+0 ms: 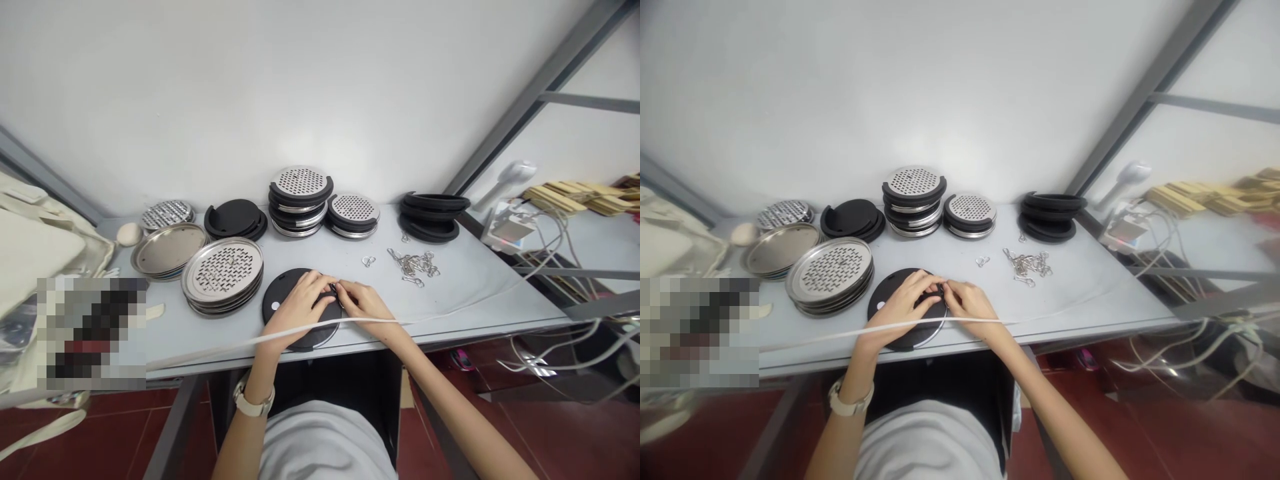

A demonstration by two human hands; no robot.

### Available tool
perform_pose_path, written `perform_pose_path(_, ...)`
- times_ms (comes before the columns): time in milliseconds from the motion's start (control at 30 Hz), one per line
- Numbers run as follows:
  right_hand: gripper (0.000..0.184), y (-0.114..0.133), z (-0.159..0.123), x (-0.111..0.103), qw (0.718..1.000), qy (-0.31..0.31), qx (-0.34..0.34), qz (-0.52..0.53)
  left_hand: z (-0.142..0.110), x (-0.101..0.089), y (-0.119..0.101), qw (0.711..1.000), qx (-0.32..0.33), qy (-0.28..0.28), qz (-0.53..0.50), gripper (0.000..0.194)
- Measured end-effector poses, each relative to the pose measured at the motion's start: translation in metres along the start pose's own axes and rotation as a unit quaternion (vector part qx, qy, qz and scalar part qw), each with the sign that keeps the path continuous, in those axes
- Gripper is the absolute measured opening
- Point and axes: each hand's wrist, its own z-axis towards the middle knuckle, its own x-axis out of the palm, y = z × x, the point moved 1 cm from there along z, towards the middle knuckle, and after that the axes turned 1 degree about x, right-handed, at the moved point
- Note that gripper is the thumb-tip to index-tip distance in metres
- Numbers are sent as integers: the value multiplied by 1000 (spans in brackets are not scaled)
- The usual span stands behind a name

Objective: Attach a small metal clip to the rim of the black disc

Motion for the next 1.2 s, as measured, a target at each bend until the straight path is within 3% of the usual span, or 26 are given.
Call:
perform_pose_path(533,40,4,0,1,999,-13,7,36,-1,0,5,1000,5,-9,9,23)
perform_pose_path(1200,33,0,0,3,1000,-18,4,-25,-2,1,6,1000,23,-2,11,26)
